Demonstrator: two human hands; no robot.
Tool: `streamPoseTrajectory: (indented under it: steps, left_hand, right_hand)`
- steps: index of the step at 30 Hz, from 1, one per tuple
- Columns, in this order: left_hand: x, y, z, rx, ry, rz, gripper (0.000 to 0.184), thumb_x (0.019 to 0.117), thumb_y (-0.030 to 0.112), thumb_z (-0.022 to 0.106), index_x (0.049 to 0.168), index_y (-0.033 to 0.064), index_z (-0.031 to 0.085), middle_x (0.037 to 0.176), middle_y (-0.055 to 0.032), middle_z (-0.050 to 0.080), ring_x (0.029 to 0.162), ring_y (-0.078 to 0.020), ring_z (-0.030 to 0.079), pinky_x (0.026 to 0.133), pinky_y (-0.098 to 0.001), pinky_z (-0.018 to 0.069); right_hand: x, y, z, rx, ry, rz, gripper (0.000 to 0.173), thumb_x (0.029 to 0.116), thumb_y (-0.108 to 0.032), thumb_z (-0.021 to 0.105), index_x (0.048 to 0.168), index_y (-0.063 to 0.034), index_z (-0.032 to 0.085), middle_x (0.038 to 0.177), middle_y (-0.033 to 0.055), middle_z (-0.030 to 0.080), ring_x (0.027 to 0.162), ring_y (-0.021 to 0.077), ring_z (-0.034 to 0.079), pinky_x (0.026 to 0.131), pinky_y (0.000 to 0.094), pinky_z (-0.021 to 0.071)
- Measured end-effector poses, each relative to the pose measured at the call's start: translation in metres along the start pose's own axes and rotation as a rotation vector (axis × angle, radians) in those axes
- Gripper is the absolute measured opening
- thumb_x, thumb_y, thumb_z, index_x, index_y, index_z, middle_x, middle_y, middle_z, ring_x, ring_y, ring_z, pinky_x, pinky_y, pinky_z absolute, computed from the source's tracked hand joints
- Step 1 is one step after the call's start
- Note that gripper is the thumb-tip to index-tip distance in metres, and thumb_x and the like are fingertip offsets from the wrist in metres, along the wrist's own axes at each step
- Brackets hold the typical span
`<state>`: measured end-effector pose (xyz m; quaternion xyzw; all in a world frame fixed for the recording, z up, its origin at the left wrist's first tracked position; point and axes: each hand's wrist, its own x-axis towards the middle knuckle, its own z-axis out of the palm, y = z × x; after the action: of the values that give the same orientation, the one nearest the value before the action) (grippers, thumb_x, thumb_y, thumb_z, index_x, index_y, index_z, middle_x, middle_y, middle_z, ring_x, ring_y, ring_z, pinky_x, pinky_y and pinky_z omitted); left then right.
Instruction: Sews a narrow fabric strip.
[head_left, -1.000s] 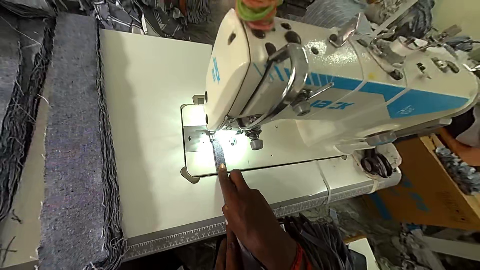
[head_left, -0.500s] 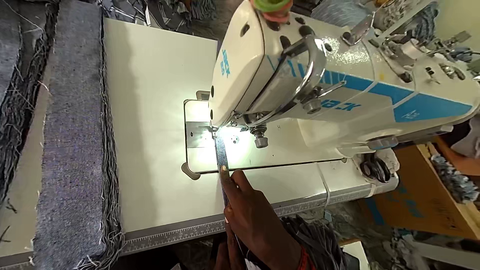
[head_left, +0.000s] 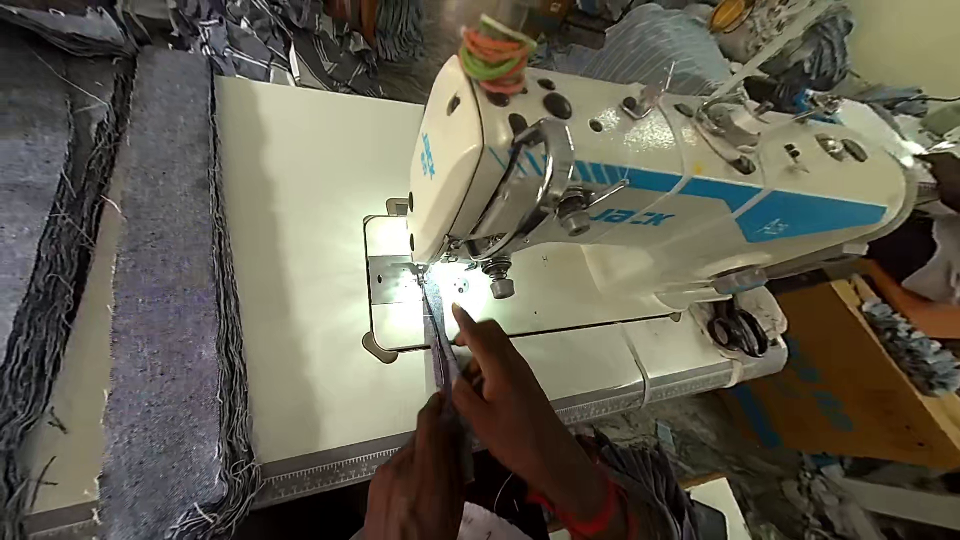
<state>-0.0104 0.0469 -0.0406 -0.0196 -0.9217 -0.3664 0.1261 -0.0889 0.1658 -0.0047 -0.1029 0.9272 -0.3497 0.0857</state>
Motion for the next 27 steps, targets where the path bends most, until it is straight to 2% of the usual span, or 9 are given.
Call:
streamPoseTrajectory:
  steps: [2,4,7,12,16,19,21,24,27]
  left_hand:
    - [-0.003,-0.006,-0.002,-0.128,0.094,-0.009,0.022,0.0942,0.011,0.058,0.110,-0.0015,0.066,0.069,-0.0035,0.066,0.050,-0.0106,0.060,0.045,-0.0269,0.0507]
    - [-0.009,-0.011,-0.002,-0.204,0.130,-0.011,0.016,0.0877,0.014,0.063,0.099,0.0019,0.066,0.069,-0.0025,0.066,0.054,-0.0066,0.060,0.048,-0.0220,0.0502]
    - [-0.017,-0.017,0.003,-0.269,0.139,-0.002,0.014,0.0864,0.014,0.064,0.093,0.0031,0.070,0.074,-0.0032,0.070,0.063,-0.0053,0.066,0.056,-0.0200,0.0546]
    - [-0.021,-0.015,0.009,-0.418,0.085,-0.059,0.024,0.0963,0.012,0.065,0.113,-0.0053,0.063,0.076,-0.0015,0.070,0.060,-0.0013,0.064,0.054,-0.0180,0.0546]
    - [-0.020,-0.011,0.011,-0.439,0.073,-0.141,0.028,0.0968,0.011,0.063,0.119,-0.0050,0.059,0.070,0.0034,0.067,0.053,0.0006,0.058,0.047,-0.0173,0.0498]
    - [-0.020,-0.007,0.013,-0.514,0.048,-0.199,0.030,0.0976,0.009,0.059,0.124,-0.0054,0.056,0.067,0.0053,0.063,0.050,0.0006,0.054,0.045,-0.0174,0.0476]
    - [-0.022,-0.006,0.012,-0.510,0.020,-0.209,0.039,0.0910,0.004,0.060,0.127,-0.0067,0.053,0.069,0.0038,0.064,0.051,-0.0007,0.057,0.046,-0.0197,0.0504]
    - [-0.025,-0.004,0.014,-0.393,-0.007,-0.200,0.047,0.0865,0.006,0.063,0.130,-0.0084,0.051,0.069,0.0000,0.066,0.050,-0.0061,0.062,0.044,-0.0265,0.0552]
    - [-0.027,-0.003,0.017,-0.166,0.011,-0.130,0.049,0.0877,0.011,0.061,0.130,-0.0111,0.053,0.068,-0.0044,0.066,0.049,-0.0149,0.062,0.044,-0.0346,0.0530]
  right_hand:
    - [-0.037,0.003,0.009,0.119,0.078,-0.055,0.065,0.0949,-0.029,0.067,0.153,-0.0066,0.046,0.122,0.0134,0.061,0.087,0.0129,0.067,0.069,0.0291,0.0606]
    - [-0.066,-0.001,0.021,0.124,0.161,-0.078,0.069,0.0919,-0.038,0.071,0.144,0.0020,0.052,0.116,0.0158,0.063,0.083,0.0118,0.065,0.065,0.0261,0.0585]
    - [-0.081,-0.003,0.037,0.065,0.301,-0.122,0.057,0.0925,-0.035,0.070,0.129,0.0071,0.061,0.099,0.0132,0.065,0.074,0.0112,0.060,0.061,0.0242,0.0540]
    - [-0.080,0.006,0.041,-0.039,0.400,-0.243,0.028,0.1000,-0.015,0.058,0.119,0.0019,0.069,0.092,0.0126,0.070,0.072,0.0133,0.066,0.061,0.0250,0.0567]
    - [-0.081,0.015,0.036,-0.032,0.421,-0.332,0.021,0.0965,-0.006,0.056,0.109,0.0003,0.071,0.081,0.0093,0.064,0.062,0.0110,0.059,0.055,0.0207,0.0507]
    - [-0.076,0.023,0.021,0.035,0.254,-0.453,0.015,0.0957,-0.007,0.056,0.104,-0.0028,0.067,0.075,0.0064,0.064,0.057,0.0112,0.057,0.050,0.0239,0.0485]
    - [-0.062,0.026,0.007,0.216,0.092,-0.506,0.019,0.0995,-0.013,0.053,0.105,-0.0022,0.068,0.072,0.0051,0.063,0.055,0.0091,0.055,0.050,0.0239,0.0464]
    - [-0.032,0.017,0.003,0.220,0.182,-0.431,0.019,0.0996,-0.016,0.058,0.104,-0.0039,0.072,0.080,0.0014,0.066,0.065,0.0039,0.059,0.057,0.0198,0.0523]
    - [-0.005,-0.006,0.015,-0.025,0.181,-0.103,0.032,0.0941,-0.025,0.070,0.118,-0.0045,0.066,0.091,0.0064,0.064,0.065,0.0147,0.059,0.055,0.0327,0.0522]
